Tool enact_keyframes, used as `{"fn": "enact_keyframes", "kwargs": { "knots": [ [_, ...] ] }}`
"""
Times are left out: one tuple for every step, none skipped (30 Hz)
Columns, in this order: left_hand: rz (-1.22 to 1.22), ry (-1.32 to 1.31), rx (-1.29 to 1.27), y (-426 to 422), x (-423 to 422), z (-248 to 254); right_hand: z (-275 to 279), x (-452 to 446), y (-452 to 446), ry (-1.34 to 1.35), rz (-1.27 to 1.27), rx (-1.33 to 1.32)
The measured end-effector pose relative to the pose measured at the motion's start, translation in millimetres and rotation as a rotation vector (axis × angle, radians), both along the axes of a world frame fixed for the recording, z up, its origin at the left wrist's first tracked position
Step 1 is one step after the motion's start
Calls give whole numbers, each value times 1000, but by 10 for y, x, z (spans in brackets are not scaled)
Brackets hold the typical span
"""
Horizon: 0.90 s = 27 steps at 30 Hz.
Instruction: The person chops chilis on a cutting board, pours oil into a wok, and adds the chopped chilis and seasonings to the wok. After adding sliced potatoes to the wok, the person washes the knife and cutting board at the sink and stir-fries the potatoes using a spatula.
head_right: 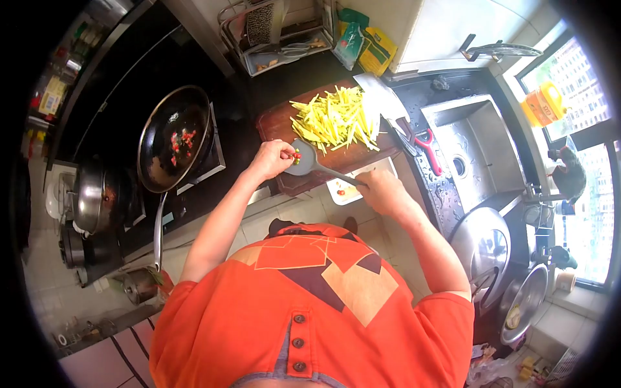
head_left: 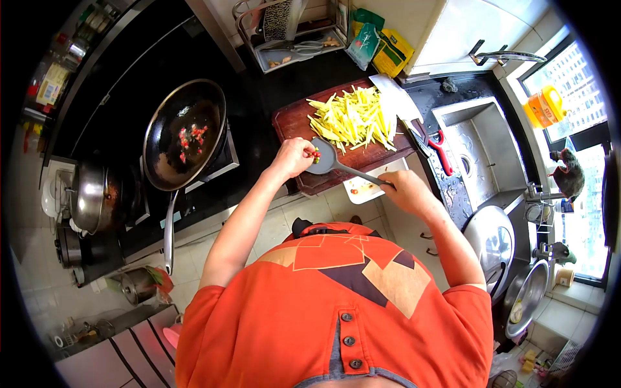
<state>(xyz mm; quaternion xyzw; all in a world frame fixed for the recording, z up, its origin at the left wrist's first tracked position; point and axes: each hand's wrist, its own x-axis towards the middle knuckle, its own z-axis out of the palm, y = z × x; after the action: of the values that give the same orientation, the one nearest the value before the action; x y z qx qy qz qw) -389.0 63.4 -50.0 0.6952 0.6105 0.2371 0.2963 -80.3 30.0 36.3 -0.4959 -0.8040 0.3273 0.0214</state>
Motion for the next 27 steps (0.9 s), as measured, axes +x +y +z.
{"fn": "enact_keyframes", "kwargs": {
  "knots": [
    [-34, -2, 70, -38, 30, 69, -157, 44, -49, 59, -3, 32],
    [-20, 27, 137, -62, 24, 123, -239, 74, -105, 99, -30, 20],
    [-18, 30, 138, -65, -7, 192, -285, 97, -154, 140, -56, 9],
    [78, -45, 134, -73, -56, 266, -288, 116, -202, 142, -53, 9],
    [176, -120, 130, -87, -111, 305, -278, 135, -247, 174, -83, 31],
    [237, -120, 119, -76, -184, 298, -260, 151, -274, 207, -112, 55],
    [283, -123, 86, -70, -243, 272, -211, 169, -290, 212, -107, 56],
    [262, -66, 101, -75, -301, 191, -139, 198, -302, 214, -130, 47],
    [240, -10, 116, -78, -337, 96, -106, 234, -311, 216, -155, 37],
    [216, 26, 115, -87, -335, 28, -100, 276, -310, 220, -152, 64],
    [191, 62, 113, -95, -327, -44, -73, 311, -312, 222, -152, 65],
    [158, 124, 120, -91, -325, -115, -18, 347, -318, 219, -150, 87],
    [150, 166, 125, -91, -299, -145, 19, 377, -320, 214, -147, 109],
    [131, 211, 129, -88, -281, -171, 22, 408, -330, 202, -164, 113],
    [113, 254, 134, -88, -262, -201, 72, 412, -337, 198, -161, 115],
    [118, 249, 136, -74, -249, -226, 167, 411, -340, 159, -189, 61],
    [105, 246, 161, -48, -249, -245, 230, 405, -339, 120, -216, 6],
    [93, 243, 187, -26, -252, -262, 248, 405, -336, 117, -209, 9],
    [102, 242, 190, -7, -242, -253, 262, 408, -328, 118, -207, 14],
    [90, 250, 167, 9, -227, -245, 280, 399, -321, 119, -204, 20],
    [80, 258, 144, 17, -212, -236, 338, 373, -317, 119, -191, 24],
    [96, 215, 84, 0, -195, -162, 422, 330, -306, 109, -236, -9],
    [111, 184, 154, -51, -196, -89, 469, 269, -276, 101, -274, -41],
    [153, 149, 149, -120, -208, -14, 468, 232, -214, 91, -276, -59],
    [198, 114, 145, -211, -228, 159, 440, 178, -143, 97, -243, -53],
    [210, 42, 180, -310, -294, 322, 395, 110, -72, 181, -220, 1],
    [245, 48, 184, -390, -408, 509, 376, 23, -14, 264, -197, 52]
  ]
}}
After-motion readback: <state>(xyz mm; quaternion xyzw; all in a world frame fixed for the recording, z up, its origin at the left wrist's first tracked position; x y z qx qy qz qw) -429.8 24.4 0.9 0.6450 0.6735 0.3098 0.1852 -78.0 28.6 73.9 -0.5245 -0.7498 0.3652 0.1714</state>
